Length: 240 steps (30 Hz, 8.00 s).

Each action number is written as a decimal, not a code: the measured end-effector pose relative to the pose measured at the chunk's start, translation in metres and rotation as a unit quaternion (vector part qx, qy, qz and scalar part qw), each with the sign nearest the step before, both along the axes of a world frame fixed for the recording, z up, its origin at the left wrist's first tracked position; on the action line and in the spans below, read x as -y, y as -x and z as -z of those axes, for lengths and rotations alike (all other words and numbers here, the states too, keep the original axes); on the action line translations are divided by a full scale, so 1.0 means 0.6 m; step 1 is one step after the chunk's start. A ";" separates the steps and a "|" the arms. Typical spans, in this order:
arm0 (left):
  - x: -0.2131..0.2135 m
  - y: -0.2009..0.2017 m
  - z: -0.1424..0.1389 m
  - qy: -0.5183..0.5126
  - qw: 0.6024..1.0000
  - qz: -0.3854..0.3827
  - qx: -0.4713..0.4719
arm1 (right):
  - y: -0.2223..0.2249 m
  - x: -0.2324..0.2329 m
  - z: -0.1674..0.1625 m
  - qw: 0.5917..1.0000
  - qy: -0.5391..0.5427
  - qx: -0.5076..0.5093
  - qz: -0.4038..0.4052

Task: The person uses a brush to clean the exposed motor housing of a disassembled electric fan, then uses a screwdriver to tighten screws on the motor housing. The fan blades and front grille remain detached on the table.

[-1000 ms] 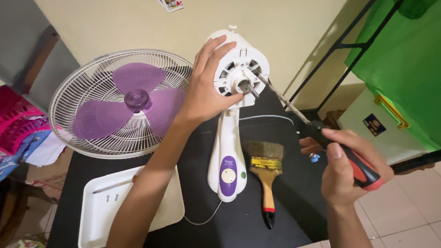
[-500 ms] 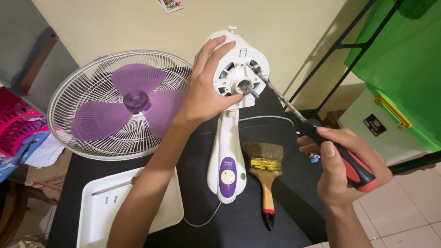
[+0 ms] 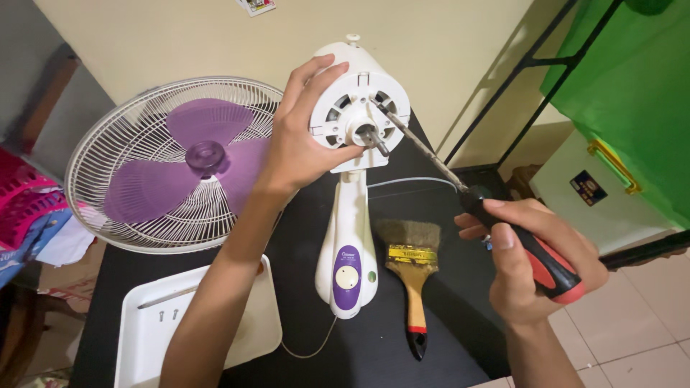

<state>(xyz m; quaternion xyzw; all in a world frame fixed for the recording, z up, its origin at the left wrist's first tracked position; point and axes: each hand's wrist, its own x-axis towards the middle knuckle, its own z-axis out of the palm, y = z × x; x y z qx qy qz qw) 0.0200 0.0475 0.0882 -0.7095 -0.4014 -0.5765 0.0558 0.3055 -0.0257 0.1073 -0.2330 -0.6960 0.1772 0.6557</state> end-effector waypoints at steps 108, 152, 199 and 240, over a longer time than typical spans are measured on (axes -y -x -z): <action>0.011 -0.004 -0.009 -0.005 0.999 -0.031 -0.034 | 0.029 0.000 -0.017 0.997 -0.036 0.067 0.026; 0.014 -0.011 -0.015 -0.012 0.999 -0.034 -0.004 | 0.065 0.108 -0.066 0.946 -0.071 0.245 0.201; 0.017 -0.004 0.004 -0.007 0.999 -0.030 -0.010 | 0.063 0.128 -0.064 0.910 0.016 0.238 0.339; 0.040 -0.030 -0.038 0.038 0.996 -0.074 -0.018 | 0.053 0.156 -0.186 0.945 -0.060 0.289 0.139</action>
